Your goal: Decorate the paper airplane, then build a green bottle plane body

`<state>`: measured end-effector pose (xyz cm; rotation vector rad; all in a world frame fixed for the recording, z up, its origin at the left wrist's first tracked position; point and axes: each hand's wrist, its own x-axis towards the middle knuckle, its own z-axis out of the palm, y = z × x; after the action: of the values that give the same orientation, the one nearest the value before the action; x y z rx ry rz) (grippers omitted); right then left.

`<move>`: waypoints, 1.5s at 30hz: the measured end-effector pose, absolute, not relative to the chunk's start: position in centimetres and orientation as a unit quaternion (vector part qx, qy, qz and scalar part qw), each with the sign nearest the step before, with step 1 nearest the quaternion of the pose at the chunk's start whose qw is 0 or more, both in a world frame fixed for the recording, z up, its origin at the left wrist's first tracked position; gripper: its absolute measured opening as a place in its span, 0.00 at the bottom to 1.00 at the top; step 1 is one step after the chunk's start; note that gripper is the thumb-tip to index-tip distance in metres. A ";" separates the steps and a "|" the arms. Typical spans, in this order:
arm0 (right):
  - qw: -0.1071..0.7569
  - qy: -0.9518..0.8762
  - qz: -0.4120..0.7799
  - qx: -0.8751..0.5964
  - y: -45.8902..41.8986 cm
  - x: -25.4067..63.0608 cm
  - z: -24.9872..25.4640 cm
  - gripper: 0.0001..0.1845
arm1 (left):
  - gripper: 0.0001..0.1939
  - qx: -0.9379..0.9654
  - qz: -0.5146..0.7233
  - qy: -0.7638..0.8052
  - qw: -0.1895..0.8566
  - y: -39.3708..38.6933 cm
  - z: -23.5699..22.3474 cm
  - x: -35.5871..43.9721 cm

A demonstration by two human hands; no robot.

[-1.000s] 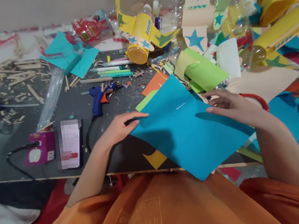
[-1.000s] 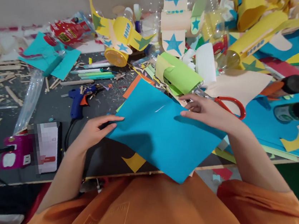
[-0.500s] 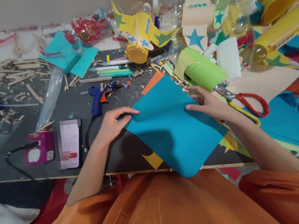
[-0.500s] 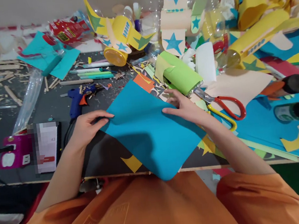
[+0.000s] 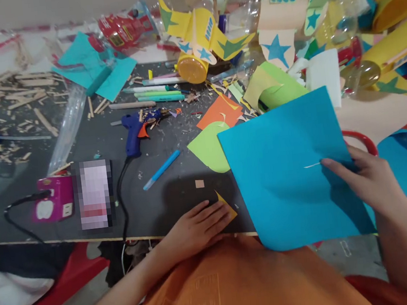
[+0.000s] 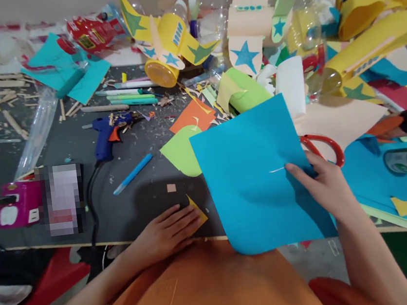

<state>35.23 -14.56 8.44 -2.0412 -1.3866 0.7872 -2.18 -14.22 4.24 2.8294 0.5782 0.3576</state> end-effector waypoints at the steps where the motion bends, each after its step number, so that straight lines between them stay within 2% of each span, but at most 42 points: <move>1: 0.282 -0.496 0.273 -0.774 -15.1 35.5 8.2 0.16 | 0.21 0.969 0.102 0.200 0.107 -14.5 4.0 -2.6; 6: 0.351 -0.407 0.250 -0.805 -16.4 35.3 6.3 0.15 | 0.23 0.970 0.067 0.228 0.045 -12.2 3.5 -5.7; 10: 0.391 -0.388 0.293 -0.781 -16.1 33.6 5.0 0.17 | 0.35 0.938 0.078 0.339 -0.004 -9.5 3.8 -7.3; 13: 0.388 -0.397 0.314 -0.770 -15.9 32.2 4.5 0.16 | 0.39 0.933 0.089 0.348 0.008 -9.0 4.4 -6.7; 18: 0.369 -0.424 0.308 -0.767 -16.4 31.6 4.9 0.14 | 0.35 0.948 0.075 0.308 0.026 -10.3 4.2 -4.3; 22: 0.351 -0.447 0.287 -0.771 -17.1 32.0 5.6 0.11 | 0.36 0.937 0.048 0.346 0.027 -9.3 2.8 -4.4; 25: 0.357 -0.432 0.288 -0.776 -17.6 32.4 5.6 0.11 | 0.36 0.922 0.032 0.380 0.065 -7.2 2.2 -5.3; 30: 0.371 -0.415 0.299 -0.775 -17.9 32.0 4.8 0.13 | 0.32 0.897 0.058 0.431 0.080 -5.5 3.3 -4.5; 34: 0.391 -0.409 0.300 -0.768 -17.3 30.2 4.5 0.15 | 0.28 0.927 0.075 0.349 0.112 -7.4 4.6 -1.5; 39: 0.396 -0.420 0.328 -0.748 -16.8 28.3 4.0 0.17 | 0.32 0.964 0.049 0.233 0.118 -10.9 4.1 0.8; 45: 0.419 -0.444 0.361 -0.705 -14.5 29.8 4.7 0.17 | 0.32 0.970 0.025 0.220 0.102 -12.9 2.8 0.8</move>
<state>29.77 -14.53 4.70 -1.7687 -1.1134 0.9053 0.83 -12.92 2.78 2.8635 0.6491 0.0748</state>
